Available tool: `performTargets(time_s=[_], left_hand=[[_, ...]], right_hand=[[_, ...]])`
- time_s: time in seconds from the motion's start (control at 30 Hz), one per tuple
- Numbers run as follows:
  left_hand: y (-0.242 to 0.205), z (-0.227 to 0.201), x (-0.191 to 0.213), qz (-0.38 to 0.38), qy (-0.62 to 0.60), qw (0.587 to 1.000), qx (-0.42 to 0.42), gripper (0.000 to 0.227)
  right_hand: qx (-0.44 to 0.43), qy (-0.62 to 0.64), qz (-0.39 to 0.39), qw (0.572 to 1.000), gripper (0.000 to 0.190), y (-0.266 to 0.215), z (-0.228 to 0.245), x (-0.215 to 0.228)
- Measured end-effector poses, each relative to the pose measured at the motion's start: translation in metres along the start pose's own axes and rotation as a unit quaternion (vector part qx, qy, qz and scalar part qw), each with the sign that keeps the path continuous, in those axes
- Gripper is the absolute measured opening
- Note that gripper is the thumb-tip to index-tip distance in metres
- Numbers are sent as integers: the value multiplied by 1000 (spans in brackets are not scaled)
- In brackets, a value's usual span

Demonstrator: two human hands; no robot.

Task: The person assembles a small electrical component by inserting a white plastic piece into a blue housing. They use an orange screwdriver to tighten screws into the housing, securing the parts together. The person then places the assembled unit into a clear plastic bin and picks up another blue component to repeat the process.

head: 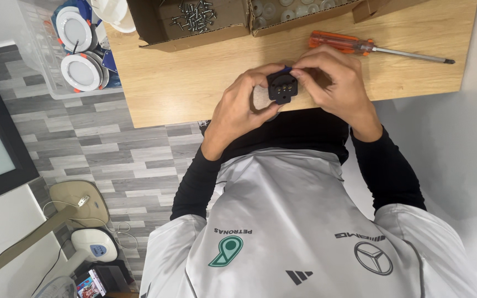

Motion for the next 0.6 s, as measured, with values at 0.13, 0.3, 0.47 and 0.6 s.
performTargets(time_s=[0.13,0.3,0.47,0.6], left_hand=[[-1,1,0,7,-23,1000,-14,43],[-1,-3,3,9,-23,1000,2,41],[-1,-13,8,35,-43,995,83,62],[5,-12,8,-5,-47,997,56,25]], right_hand=[[-12,8,-11,1000,10,0,0,-2],[-28,6,-13,1000,11,-4,-2,-2],[-100,72,-42,992,18,-10,-3,-1],[-104,93,-52,989,18,-9,-1,-1]])
Point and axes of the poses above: each hand's wrist, its own y-axis towards the middle knuckle, its own x-axis out of the back of the hand, z = x × y, the point moved 3 cm from there along y, towards the middle knuckle, and after that the axes turned 15 degrees about x, right-handed, at the moved point
